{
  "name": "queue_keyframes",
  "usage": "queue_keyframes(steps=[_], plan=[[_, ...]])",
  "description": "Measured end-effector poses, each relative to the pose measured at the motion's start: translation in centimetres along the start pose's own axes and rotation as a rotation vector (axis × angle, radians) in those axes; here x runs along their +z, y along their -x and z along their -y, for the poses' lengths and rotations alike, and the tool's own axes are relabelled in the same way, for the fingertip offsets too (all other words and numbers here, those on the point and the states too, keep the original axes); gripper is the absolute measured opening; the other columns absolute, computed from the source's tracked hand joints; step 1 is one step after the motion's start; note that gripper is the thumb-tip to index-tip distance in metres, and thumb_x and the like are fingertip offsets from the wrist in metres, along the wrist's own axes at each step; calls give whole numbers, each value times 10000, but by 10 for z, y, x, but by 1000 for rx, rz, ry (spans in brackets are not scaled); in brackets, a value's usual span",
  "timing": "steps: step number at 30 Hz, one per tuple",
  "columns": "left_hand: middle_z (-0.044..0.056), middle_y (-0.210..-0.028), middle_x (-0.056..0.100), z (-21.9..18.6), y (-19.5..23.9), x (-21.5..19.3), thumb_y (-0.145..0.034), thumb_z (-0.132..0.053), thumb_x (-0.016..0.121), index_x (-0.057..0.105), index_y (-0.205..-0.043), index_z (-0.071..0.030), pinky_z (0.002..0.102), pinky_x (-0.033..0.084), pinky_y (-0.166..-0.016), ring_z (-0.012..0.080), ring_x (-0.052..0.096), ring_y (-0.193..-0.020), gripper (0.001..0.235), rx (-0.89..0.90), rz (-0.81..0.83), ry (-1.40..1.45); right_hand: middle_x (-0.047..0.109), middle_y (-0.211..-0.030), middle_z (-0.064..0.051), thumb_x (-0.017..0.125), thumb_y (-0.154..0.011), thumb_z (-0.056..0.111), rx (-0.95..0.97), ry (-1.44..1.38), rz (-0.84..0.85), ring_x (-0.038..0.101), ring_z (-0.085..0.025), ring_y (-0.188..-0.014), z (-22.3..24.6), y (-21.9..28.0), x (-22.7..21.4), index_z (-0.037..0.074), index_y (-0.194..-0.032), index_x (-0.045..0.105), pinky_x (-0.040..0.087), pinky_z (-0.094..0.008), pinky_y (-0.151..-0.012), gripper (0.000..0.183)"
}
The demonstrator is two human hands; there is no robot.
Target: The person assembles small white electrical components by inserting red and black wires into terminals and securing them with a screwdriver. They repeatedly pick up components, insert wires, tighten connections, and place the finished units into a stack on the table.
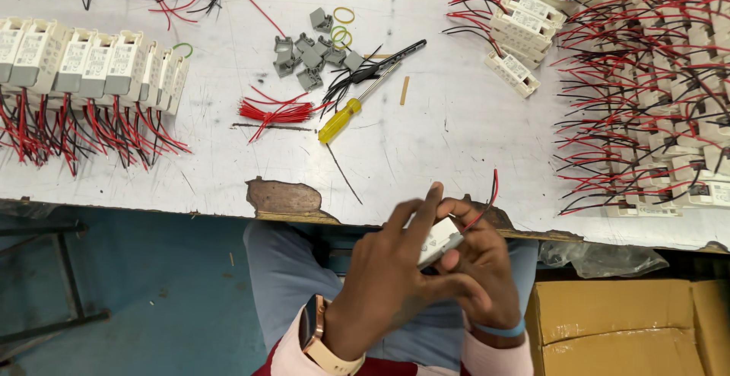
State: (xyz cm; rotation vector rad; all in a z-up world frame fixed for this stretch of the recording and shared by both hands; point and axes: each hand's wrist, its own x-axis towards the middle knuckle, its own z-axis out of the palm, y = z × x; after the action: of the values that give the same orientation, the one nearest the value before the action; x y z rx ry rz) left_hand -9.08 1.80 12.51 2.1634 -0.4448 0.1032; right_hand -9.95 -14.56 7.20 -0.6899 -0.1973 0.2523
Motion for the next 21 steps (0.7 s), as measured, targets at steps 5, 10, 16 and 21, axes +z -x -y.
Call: queue_keyframes(steps=[5, 10, 16, 21], plan=[[174, -976, 682, -2, 6, 15, -798, -662, 744, 475, -1495, 74, 392, 582, -566, 299, 737, -758, 1049, -55, 43, -26, 660, -818, -6, 738, -943, 293, -33, 204, -146, 602, -37, -697, 1, 9, -8, -102, -1327, 521, 480, -184, -601, 592], [114, -928, 678, -1, 14, 21, -980, -506, 687, 574, -1407, 17, 351, 552, -535, 241, 715, -698, 684, 41, 8, -128, 639, -787, 14, 575, -1073, 354, -174, 511, -296, 580, -2, -663, -13, 28, -2, -113, -1300, 551, 451, -139, -584, 519], [123, -907, 672, -3, 10, 11, -939, -381, 675, 632, -1310, 24, 343, 514, -475, 244, 712, -675, 551, 180, -52, -132, 632, -1040, -66, 553, -1084, 197, -222, 563, -395, 572, -31, -720, -23, 37, -1, -120, -1230, 576, 478, -169, -635, 349], [122, -942, 672, -8, 1, -1, -813, -612, 749, 620, -1316, 36, 324, 547, -527, 244, 727, -724, 831, 236, -99, -35, 550, -1255, -87, 683, -926, 75, -154, 527, -290, 631, -145, -985, -8, 32, -5, -143, -1024, 626, 548, -290, -817, 246]])
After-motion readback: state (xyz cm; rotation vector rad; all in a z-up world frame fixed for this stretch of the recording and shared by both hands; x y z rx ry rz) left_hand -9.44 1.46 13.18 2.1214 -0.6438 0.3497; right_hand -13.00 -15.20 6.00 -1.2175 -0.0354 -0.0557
